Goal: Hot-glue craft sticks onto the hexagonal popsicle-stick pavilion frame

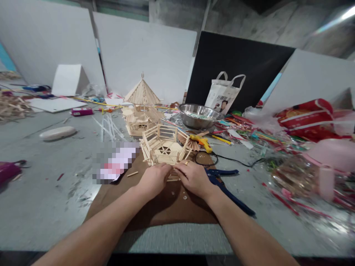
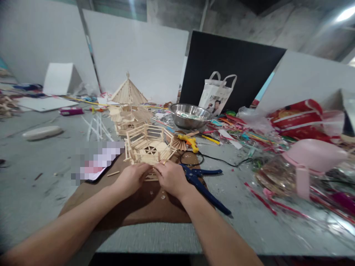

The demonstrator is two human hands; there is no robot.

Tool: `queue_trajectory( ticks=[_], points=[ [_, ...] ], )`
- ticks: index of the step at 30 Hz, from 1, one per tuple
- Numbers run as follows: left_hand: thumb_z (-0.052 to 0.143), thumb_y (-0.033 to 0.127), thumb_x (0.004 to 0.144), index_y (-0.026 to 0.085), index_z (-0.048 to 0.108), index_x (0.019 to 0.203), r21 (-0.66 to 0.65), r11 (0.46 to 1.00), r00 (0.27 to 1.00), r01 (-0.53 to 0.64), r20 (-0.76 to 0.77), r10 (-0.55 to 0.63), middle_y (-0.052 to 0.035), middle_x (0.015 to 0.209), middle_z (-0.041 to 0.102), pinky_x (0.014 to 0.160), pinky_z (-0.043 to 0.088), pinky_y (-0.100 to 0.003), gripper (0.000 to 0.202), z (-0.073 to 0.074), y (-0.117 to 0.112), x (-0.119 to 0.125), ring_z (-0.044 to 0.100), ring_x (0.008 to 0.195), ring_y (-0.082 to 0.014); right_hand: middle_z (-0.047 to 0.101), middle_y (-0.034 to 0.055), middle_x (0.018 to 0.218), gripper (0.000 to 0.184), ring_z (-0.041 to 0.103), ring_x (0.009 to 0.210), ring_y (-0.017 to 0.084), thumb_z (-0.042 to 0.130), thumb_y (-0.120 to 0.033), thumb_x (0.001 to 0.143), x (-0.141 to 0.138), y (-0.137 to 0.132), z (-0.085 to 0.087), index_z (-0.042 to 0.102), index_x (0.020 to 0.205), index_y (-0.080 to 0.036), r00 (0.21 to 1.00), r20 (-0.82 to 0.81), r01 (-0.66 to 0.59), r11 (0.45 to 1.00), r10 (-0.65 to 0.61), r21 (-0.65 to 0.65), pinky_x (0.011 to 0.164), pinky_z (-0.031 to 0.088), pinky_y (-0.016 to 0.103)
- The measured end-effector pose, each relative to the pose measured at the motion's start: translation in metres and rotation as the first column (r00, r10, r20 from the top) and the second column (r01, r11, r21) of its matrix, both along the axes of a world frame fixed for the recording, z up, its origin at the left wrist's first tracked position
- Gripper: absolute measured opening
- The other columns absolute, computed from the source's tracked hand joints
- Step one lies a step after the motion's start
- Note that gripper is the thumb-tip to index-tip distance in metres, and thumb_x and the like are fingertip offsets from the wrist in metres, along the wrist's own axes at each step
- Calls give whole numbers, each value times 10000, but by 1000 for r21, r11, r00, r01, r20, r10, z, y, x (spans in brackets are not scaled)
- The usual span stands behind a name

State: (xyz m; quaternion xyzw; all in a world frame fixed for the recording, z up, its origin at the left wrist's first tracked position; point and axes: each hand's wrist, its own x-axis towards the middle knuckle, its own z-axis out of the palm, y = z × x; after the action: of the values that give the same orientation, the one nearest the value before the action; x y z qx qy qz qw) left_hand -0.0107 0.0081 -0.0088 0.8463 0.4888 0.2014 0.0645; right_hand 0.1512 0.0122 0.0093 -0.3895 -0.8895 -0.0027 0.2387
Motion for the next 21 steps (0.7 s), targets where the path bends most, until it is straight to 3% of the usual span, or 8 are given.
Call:
queue_trajectory(
  ticks=[4, 7, 9, 14, 18, 21],
  points=[
    [344, 208, 813, 163, 548, 733, -12, 1000, 984, 21, 175, -19, -37, 703, 591, 609, 386, -219, 224, 4, 2, -6, 543, 680, -136, 563, 59, 883, 205, 515, 753, 135, 441, -265, 779, 5, 2, -2, 521, 943, -172, 971, -237, -24, 999, 14, -40, 691, 410, 255],
    [349, 243, 815, 152, 550, 687, -10, 1000, 936, 23, 352, -18, -15, 618, 566, 573, 376, -197, 255, 8, 4, -9, 516, 600, -110, 520, 46, 848, 246, 483, 658, 115, 436, -295, 767, 15, 10, -7, 465, 976, -169, 883, -467, 19, 997, -51, -73, 626, 413, 247],
    [364, 268, 809, 148, 560, 707, -23, 1000, 891, 5, 453, 6, -7, 616, 564, 564, 374, -190, 252, 9, 6, -11, 507, 582, -101, 511, 29, 790, 255, 474, 628, 111, 429, -306, 766, 18, 17, -12, 443, 981, -169, 845, -524, 50, 992, -105, -118, 598, 408, 242],
    [379, 290, 796, 142, 579, 743, -99, 995, 860, 33, 509, 22, 9, 581, 543, 538, 356, -190, 255, 10, 6, -9, 466, 551, -92, 529, -2, 681, 485, 470, 574, 117, 539, -371, 691, 12, 31, -22, 417, 1105, -151, 921, -300, 196, 961, -248, -193, 580, 384, 251],
    [378, 279, 789, 139, 580, 714, -140, 986, 875, 92, 484, -12, 6, 605, 550, 552, 350, -193, 257, 12, 7, -9, 455, 571, -93, 574, 15, 717, 582, 498, 609, 136, 546, -414, 681, 10, 30, -18, 399, 1179, -154, 963, -167, 200, 975, -213, -95, 622, 372, 269],
    [376, 282, 788, 140, 581, 705, -199, 968, 894, 151, 446, -48, 12, 586, 540, 538, 340, -191, 262, 12, 8, -11, 441, 553, -89, 601, 70, 861, 573, 531, 714, 175, 537, -432, 684, 10, 28, -15, 428, 1170, -148, 980, -72, 182, 983, -183, -20, 669, 373, 293]
  ],
)
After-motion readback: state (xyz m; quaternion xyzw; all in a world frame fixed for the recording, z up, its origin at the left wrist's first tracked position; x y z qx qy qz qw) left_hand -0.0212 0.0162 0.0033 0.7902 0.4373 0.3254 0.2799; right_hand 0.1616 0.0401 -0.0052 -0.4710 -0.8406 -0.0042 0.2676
